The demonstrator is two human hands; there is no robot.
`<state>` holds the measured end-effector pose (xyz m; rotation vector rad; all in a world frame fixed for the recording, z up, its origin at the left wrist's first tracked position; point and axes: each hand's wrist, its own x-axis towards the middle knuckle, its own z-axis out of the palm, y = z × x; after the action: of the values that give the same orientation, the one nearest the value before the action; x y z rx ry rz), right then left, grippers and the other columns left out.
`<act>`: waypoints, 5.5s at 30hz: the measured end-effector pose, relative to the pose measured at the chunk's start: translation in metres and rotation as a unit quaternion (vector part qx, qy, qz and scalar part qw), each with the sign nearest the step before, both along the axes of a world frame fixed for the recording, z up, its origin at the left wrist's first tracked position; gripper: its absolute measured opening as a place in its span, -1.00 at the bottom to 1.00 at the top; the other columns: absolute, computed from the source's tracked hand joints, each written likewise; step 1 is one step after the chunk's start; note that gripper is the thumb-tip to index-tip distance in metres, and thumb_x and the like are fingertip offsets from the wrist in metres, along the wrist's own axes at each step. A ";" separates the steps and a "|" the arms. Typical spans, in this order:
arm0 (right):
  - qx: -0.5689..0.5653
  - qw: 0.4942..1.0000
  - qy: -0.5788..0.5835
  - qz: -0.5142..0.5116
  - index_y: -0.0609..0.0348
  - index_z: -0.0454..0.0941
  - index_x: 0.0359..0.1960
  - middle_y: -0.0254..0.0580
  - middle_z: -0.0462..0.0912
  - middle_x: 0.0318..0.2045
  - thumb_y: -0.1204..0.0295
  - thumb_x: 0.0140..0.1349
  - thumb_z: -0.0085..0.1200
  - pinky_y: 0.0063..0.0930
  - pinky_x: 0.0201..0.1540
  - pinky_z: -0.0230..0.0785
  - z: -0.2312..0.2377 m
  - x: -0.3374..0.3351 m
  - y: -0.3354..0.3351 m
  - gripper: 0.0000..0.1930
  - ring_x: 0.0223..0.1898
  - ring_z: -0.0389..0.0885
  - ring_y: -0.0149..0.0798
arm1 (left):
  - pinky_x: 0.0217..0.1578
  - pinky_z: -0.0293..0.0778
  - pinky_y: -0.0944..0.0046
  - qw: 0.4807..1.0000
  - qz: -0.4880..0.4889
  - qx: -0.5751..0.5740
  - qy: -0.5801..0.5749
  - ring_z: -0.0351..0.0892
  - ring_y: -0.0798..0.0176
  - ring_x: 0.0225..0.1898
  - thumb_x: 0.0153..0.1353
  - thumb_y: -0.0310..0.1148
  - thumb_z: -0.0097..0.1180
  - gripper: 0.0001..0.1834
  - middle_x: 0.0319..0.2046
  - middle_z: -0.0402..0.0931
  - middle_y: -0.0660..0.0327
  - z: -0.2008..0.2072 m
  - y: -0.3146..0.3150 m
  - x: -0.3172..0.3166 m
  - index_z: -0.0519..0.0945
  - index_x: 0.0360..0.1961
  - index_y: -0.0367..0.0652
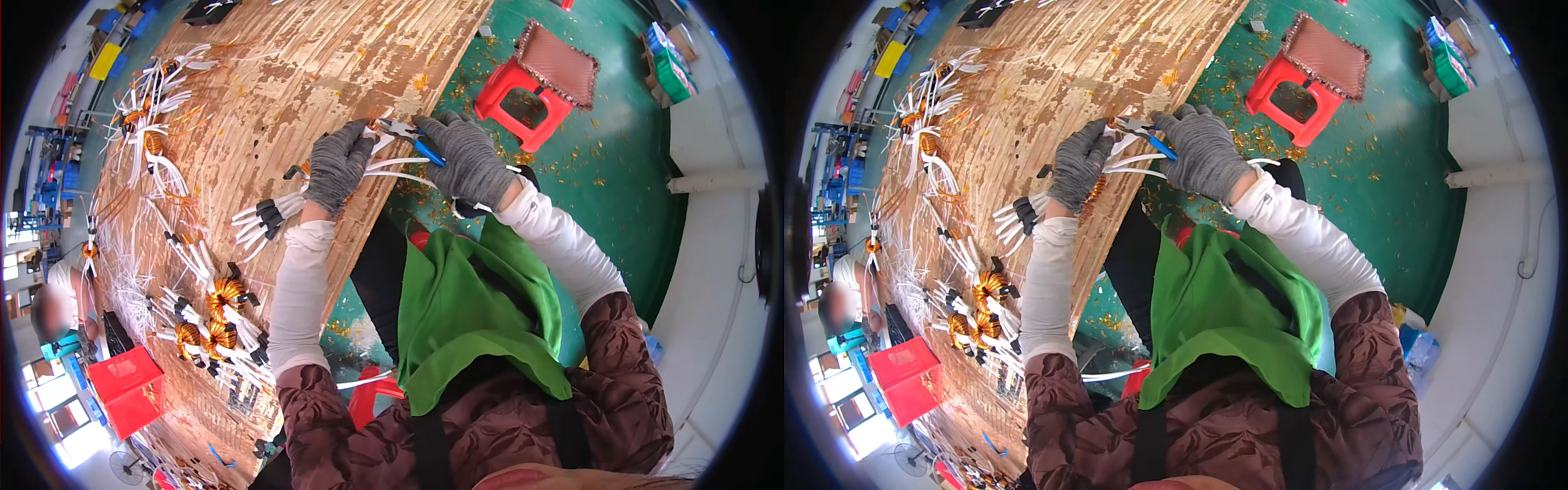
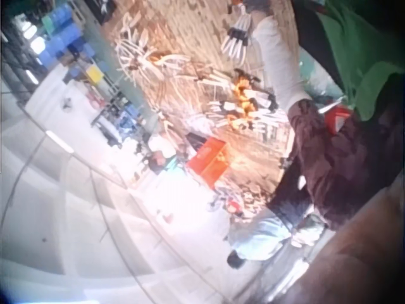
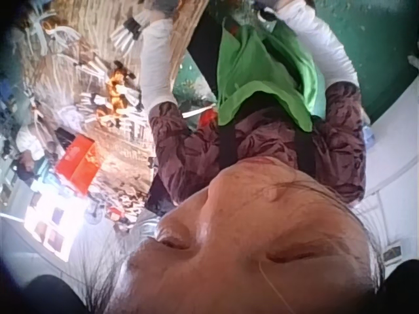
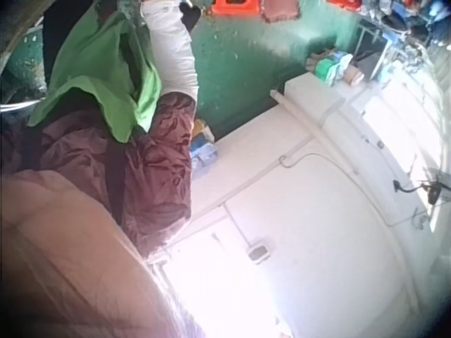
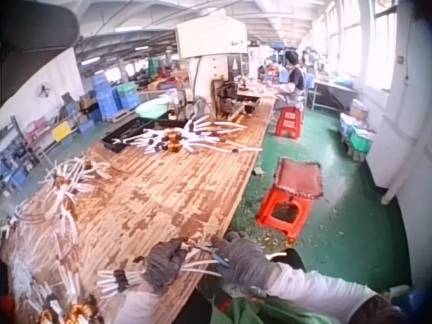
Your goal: The recorder uses pliers to cut or trim white tubes attached to copper coils.
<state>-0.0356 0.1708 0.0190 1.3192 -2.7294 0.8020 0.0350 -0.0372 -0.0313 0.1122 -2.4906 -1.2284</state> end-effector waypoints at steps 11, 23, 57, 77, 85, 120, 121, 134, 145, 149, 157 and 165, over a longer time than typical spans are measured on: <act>0.128 0.991 0.001 -0.041 0.13 0.45 -0.02 0.06 0.49 -0.17 0.33 -0.12 0.14 -0.16 -0.05 0.36 0.014 0.002 -0.026 -0.48 -0.10 0.46 0.06 | -0.33 0.48 0.20 0.999 0.051 -0.009 -0.003 0.63 0.06 -0.42 0.11 -0.31 0.08 -0.71 -0.45 0.60 0.01 0.004 0.006 0.000 0.58 -0.18 -0.25; 0.152 0.980 0.127 -0.005 0.15 0.35 0.06 -0.02 0.47 -0.18 0.32 -0.19 0.22 -0.17 -0.08 0.32 0.007 -0.002 -0.029 -0.34 -0.13 0.45 0.00 | -0.28 0.49 0.28 0.999 0.044 -0.005 0.020 0.62 0.24 -0.35 0.16 -0.46 0.08 -0.76 -0.41 0.62 0.03 -0.008 0.004 -0.002 0.54 -0.17 -0.38; -0.215 0.833 -0.474 0.191 0.27 0.57 -0.44 -0.35 0.49 -0.65 0.44 -0.02 0.10 -0.61 -0.54 0.26 -0.016 -0.013 0.005 -0.85 -0.61 0.41 -0.55 | -0.53 0.37 0.29 0.987 0.066 -0.115 -0.087 0.44 0.27 -0.63 0.03 0.01 0.24 -0.52 -0.68 0.50 0.15 0.001 0.013 -0.010 0.61 -0.44 -0.29; -0.468 0.345 -0.813 -0.004 0.33 0.31 -0.11 0.07 0.51 -0.14 0.57 0.09 -0.02 -0.20 -0.05 0.45 -0.018 0.031 -0.008 -0.70 -0.17 0.54 -0.09 | -0.48 0.45 0.31 0.988 -0.050 0.126 -0.075 0.57 0.28 -0.48 0.06 -0.43 0.17 -0.69 -0.44 0.57 0.17 -0.012 -0.032 -0.013 0.46 -0.13 -0.15; -0.528 0.224 -0.816 -0.072 0.38 0.38 -0.13 0.05 0.53 -0.18 0.54 0.14 -0.06 -0.14 0.07 0.37 -0.032 0.051 -0.066 -0.74 -0.12 0.53 -0.05 | -0.36 0.40 0.39 0.980 0.078 0.176 -0.039 0.44 0.42 -0.41 0.24 -0.37 0.04 -0.86 -0.43 0.51 0.24 0.009 0.003 -0.006 0.47 -0.28 -0.25; -0.532 0.421 -0.718 -0.158 0.33 0.41 -0.19 -0.03 0.57 -0.28 0.60 0.12 0.00 -0.33 -0.20 0.53 -0.039 0.035 -0.040 -0.80 -0.31 0.60 -0.18 | -0.60 0.35 0.14 0.863 0.043 -0.502 0.046 0.48 0.08 -0.62 0.09 -0.19 0.13 -0.77 -0.59 0.48 0.15 0.028 0.004 -0.014 0.57 -0.44 -0.14; -0.499 0.428 -0.738 -0.155 0.34 0.37 -0.09 0.01 0.55 -0.18 0.61 0.15 -0.05 -0.30 -0.09 0.51 -0.034 0.035 -0.043 -0.74 -0.20 0.58 -0.16 | -0.60 0.34 0.15 0.855 0.043 -0.514 0.052 0.48 0.10 -0.63 0.09 -0.20 0.12 -0.79 -0.60 0.47 0.15 0.028 0.004 -0.014 0.57 -0.44 -0.14; -0.507 0.501 -0.678 -0.181 0.27 0.49 -0.30 -0.23 0.58 -0.49 0.45 0.20 0.06 -0.52 -0.46 0.47 -0.030 0.020 -0.072 -0.87 -0.53 0.55 -0.37 | -0.34 0.45 0.18 0.978 0.029 -0.192 0.075 0.58 0.08 -0.35 0.15 -0.48 0.03 -0.73 -0.36 0.56 0.05 0.004 0.009 0.000 0.53 -0.10 -0.20; -0.318 0.941 -0.111 -0.031 0.18 0.57 -0.28 -0.02 0.60 -0.43 0.40 0.08 0.13 -0.32 -0.37 0.43 -0.038 -0.002 -0.068 -0.82 -0.41 0.60 -0.07 | -0.43 0.41 0.09 0.971 0.043 -0.209 0.110 0.54 -0.01 -0.44 0.02 -0.51 0.09 -0.78 -0.47 0.55 0.04 0.017 0.015 0.001 0.57 -0.25 -0.10; -0.305 0.946 -0.100 -0.039 0.18 0.56 -0.30 -0.04 0.60 -0.41 0.42 0.06 0.13 -0.30 -0.34 0.43 -0.033 0.002 -0.065 -0.83 -0.39 0.59 -0.05 | -0.42 0.42 0.10 0.975 0.059 -0.188 0.104 0.55 -0.02 -0.44 0.02 -0.51 0.10 -0.79 -0.46 0.55 0.04 0.013 0.018 0.002 0.58 -0.26 -0.12; -0.347 0.839 -0.416 -0.045 0.22 0.55 -0.20 -0.18 0.59 -0.43 0.30 0.06 0.15 -0.44 -0.27 0.40 -0.019 -0.037 -0.015 -0.69 -0.39 0.57 -0.25 | -0.05 0.37 0.09 0.969 0.043 -0.230 0.082 0.47 -0.04 -0.09 -0.03 -0.30 0.24 -0.48 -0.18 0.53 0.02 0.021 -0.020 0.033 0.48 0.01 -0.20; -0.497 0.655 -0.570 -0.016 0.36 0.29 0.09 -0.10 0.52 -0.16 0.46 0.12 -0.03 -0.31 0.02 0.35 -0.005 -0.094 0.175 -0.53 -0.18 0.53 -0.23 | -0.01 0.39 0.03 0.919 0.009 -0.314 -0.237 0.39 -0.09 0.01 -0.43 -0.20 0.49 0.18 0.10 0.25 -0.02 0.037 -0.053 0.078 0.08 0.28 -0.13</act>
<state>-0.1295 0.3457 0.0140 0.4408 -1.7448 3.2458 0.1131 -0.0906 0.0055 0.2918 -3.1626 -0.3571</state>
